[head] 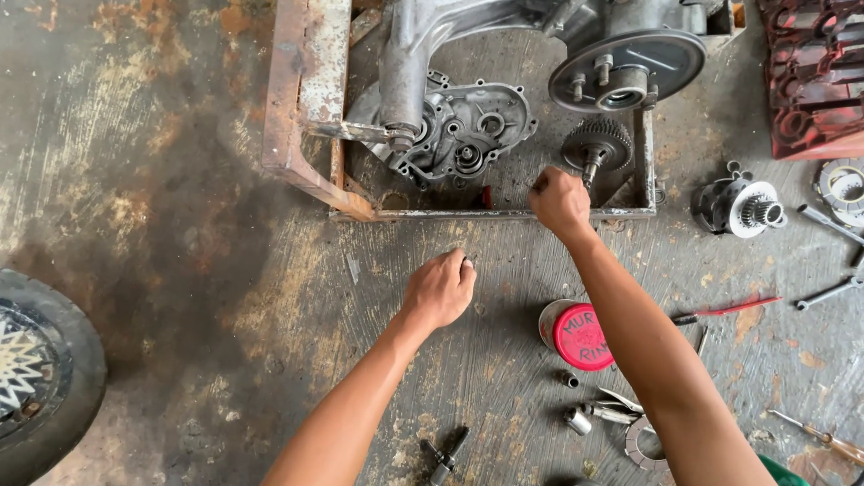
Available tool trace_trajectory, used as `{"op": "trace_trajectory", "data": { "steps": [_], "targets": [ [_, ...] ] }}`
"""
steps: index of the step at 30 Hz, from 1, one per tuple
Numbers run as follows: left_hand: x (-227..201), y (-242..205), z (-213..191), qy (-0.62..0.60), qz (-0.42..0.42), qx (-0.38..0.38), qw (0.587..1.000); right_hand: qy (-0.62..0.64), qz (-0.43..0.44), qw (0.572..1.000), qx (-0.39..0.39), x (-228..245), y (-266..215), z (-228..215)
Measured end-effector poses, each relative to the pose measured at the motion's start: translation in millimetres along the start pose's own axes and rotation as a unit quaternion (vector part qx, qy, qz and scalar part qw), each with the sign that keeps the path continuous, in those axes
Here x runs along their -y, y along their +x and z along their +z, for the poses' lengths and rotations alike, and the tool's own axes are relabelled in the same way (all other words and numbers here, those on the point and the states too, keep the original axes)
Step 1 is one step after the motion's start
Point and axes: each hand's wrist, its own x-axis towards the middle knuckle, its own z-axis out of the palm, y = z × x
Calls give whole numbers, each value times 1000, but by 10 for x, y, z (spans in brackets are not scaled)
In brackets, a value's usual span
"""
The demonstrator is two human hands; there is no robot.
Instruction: The person sits on the floor of a workshop and sorts small mechanical parts. They open a red-lidded container, pour out small metal rings, and then pour out small cylindrical metal pieces from a white container. They pick up and inspect the pieces by hand, separating them on the floor.
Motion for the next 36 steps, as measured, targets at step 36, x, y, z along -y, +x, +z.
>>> {"op": "trace_trajectory", "data": {
  "steps": [36],
  "targets": [
    [440, 129, 166, 64, 45, -93, 993, 274, -238, 924, -121, 891, 701, -325]
  ]
}}
